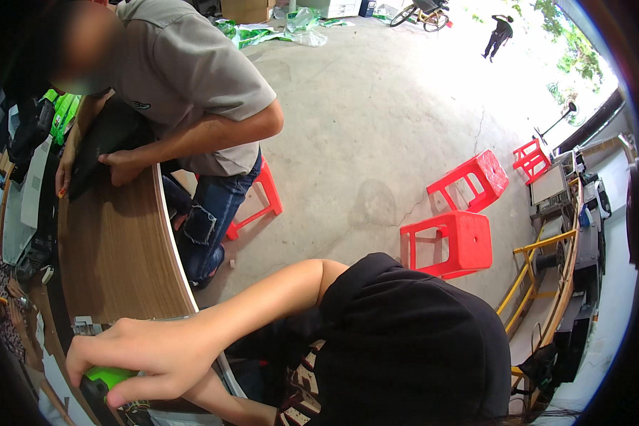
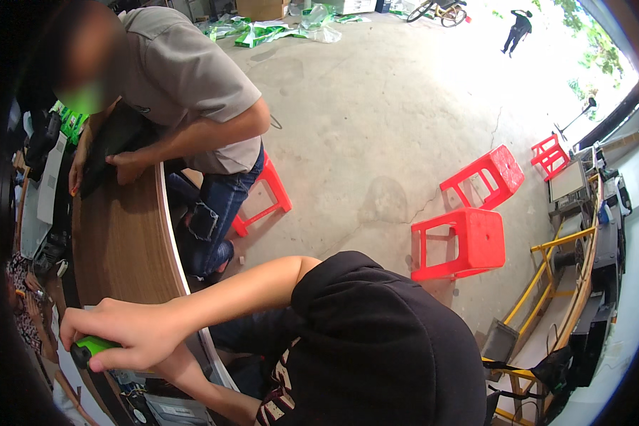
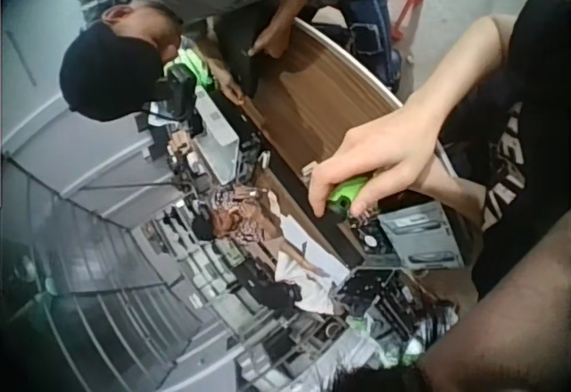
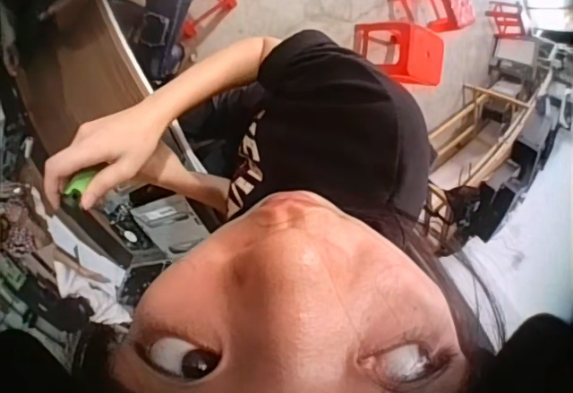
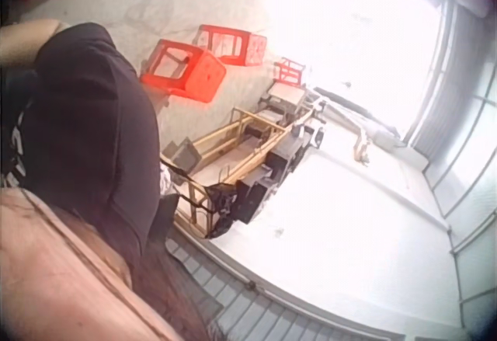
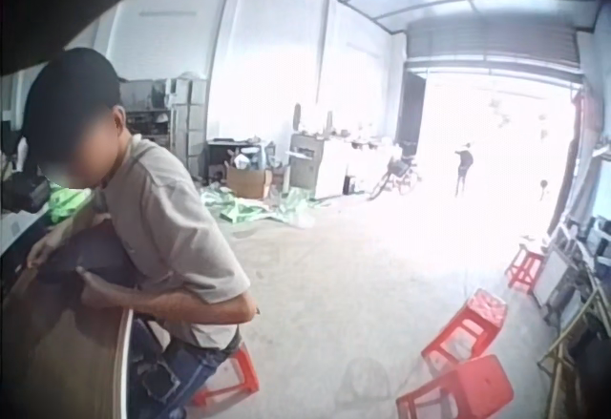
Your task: The person disassembles a desktop computer by removing the side panel by hand, then uses a screwdriver to unscrew and remove the power supply and an optical drive from the chassis.
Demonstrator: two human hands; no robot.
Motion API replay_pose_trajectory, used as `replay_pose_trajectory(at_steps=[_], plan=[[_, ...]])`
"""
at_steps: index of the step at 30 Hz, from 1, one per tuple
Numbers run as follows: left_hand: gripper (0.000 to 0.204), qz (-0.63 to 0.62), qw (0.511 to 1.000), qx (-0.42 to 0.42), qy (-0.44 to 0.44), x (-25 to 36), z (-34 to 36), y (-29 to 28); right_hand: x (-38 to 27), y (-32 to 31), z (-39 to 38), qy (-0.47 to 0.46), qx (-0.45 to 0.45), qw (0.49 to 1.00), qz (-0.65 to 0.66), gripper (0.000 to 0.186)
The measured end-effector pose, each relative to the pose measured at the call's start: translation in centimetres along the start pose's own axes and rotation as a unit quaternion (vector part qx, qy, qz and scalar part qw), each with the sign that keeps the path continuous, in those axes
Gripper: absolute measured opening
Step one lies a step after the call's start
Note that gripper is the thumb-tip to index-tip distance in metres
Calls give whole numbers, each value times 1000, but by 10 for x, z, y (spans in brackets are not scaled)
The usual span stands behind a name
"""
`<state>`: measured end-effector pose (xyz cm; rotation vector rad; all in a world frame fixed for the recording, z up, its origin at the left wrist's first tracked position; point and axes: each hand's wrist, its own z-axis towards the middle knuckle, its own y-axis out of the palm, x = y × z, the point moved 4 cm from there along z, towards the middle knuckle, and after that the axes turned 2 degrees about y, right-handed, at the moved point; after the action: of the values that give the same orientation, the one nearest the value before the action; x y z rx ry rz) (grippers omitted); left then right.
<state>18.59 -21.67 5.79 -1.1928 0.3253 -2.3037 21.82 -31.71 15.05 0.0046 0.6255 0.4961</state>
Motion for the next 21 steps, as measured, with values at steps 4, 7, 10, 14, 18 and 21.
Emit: replay_pose_trajectory(at_steps=[4,7,10,14,18,21], plan=[[22,-2,1000,7,7,-6,1,-9,11,-6,6,-116,36,987,-103,36],[22,-23,999,16,-26,-18,-1,-11,8,-8,3,-13,45,999,6,31],[22,-37,997,23,-57,-27,-3,-7,-4,-13,-4,9,45,999,18,41],[23,-17,999,14,-36,-17,-2,-4,1,-8,-5,-122,69,984,-115,52],[23,-14,999,10,-32,-14,-2,-3,-4,-6,-5,-110,57,979,-159,49],[23,-14,1000,4,-28,-13,-1,-2,-1,-6,-6,-50,61,995,-68,48]])
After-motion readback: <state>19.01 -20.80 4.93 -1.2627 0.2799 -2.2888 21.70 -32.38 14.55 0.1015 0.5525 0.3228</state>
